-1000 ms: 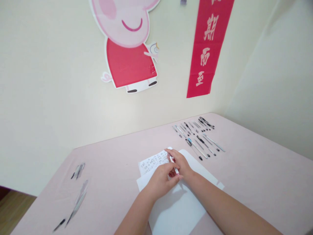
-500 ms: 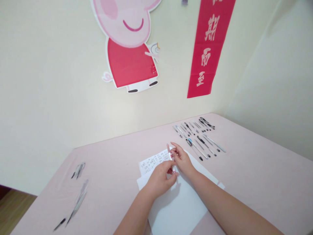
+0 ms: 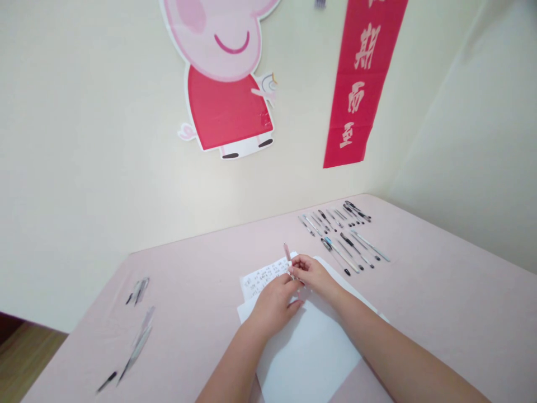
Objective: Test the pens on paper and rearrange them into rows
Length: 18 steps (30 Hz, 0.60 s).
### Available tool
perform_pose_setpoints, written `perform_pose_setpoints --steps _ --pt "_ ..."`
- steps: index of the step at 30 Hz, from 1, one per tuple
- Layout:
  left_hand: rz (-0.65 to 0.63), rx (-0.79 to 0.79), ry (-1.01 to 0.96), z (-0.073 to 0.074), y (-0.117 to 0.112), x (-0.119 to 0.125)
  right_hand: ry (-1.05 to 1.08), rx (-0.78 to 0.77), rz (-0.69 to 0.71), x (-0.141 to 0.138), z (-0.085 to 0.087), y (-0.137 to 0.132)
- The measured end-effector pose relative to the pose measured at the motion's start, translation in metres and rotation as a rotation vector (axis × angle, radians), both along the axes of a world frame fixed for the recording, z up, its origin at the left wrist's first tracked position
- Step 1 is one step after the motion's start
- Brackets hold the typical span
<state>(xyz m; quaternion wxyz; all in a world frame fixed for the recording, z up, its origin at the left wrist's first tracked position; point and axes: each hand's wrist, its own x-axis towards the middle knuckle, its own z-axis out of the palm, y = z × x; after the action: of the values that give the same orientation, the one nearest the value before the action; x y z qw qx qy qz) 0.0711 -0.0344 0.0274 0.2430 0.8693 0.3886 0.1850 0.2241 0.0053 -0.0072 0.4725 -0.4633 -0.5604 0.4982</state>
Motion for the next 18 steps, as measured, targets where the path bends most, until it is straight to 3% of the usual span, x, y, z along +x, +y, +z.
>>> perform_pose_setpoints --steps 4,7,10,13,18 --pt "0.029 -0.061 -0.036 0.004 0.006 -0.012 -0.207 0.116 -0.178 0.025 0.010 0.005" --pt "0.162 -0.109 -0.026 0.007 0.015 -0.030 -0.608 0.150 -0.418 0.049 0.019 0.005" --pt "0.288 -0.147 0.151 0.012 0.024 -0.051 -1.013 0.115 -0.581 0.066 0.024 0.002" --pt "0.365 -0.188 0.320 0.016 0.028 -0.068 -1.237 0.066 -0.595 0.070 0.025 0.000" --pt "0.427 -0.276 0.448 0.019 0.026 -0.076 -1.367 0.048 -0.531 0.065 0.024 -0.002"
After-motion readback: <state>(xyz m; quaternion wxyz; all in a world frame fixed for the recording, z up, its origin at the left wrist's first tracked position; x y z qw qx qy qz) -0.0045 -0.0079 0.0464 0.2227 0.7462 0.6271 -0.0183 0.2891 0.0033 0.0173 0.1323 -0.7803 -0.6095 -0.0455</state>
